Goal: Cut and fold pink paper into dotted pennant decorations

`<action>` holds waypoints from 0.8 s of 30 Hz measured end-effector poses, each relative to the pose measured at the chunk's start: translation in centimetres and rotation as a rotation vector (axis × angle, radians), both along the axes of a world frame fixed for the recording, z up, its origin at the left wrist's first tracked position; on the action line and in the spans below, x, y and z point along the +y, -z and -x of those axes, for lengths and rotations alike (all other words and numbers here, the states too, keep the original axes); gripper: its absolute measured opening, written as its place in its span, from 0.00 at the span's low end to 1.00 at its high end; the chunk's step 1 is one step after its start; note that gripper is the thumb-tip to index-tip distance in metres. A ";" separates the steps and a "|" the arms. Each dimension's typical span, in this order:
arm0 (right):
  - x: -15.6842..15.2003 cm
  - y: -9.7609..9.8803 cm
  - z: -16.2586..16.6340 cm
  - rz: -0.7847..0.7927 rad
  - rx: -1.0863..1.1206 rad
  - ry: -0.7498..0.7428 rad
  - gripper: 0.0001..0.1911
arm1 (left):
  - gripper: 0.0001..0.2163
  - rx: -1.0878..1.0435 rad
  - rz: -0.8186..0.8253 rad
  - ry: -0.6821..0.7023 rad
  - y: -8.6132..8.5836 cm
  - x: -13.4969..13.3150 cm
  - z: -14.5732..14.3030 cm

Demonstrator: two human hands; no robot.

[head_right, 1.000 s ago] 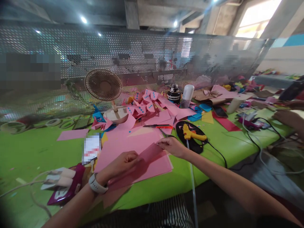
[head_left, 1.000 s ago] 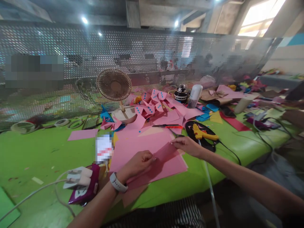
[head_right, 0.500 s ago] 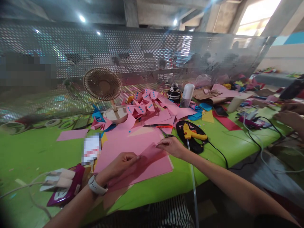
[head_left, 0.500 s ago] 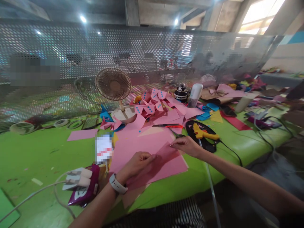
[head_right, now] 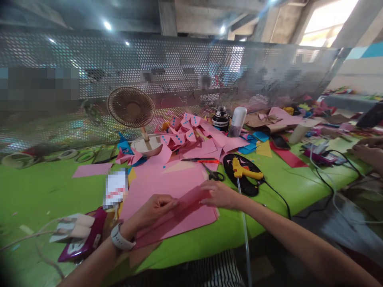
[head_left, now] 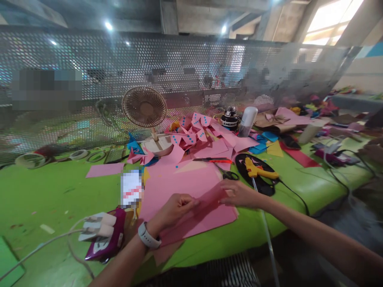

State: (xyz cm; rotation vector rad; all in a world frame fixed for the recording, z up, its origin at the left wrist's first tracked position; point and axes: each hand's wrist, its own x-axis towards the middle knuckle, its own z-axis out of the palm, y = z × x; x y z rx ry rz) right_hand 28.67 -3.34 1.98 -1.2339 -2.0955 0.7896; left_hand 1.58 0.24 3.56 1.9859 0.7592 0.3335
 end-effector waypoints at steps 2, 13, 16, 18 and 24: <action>0.3 0.6 0.3 -0.060 0.005 -0.081 0.16 | 0.20 -0.014 -0.018 0.042 -0.1 -0.3 0.0; 0.7 1.2 0.7 0.014 -0.120 0.099 0.18 | 0.21 0.144 -0.285 -0.058 -1.5 -0.8 0.3; 1.1 1.8 1.6 -0.092 -0.068 0.188 0.16 | 0.22 0.197 -0.315 -0.143 -1.1 -0.6 0.6; 1.0 2.0 2.4 -0.258 -0.106 0.229 0.20 | 0.22 0.225 -0.347 -0.214 -0.6 -0.5 1.0; -0.2 2.4 4.7 -0.533 -0.426 -0.049 0.33 | 0.20 0.329 -0.474 -0.389 0.9 -0.3 2.9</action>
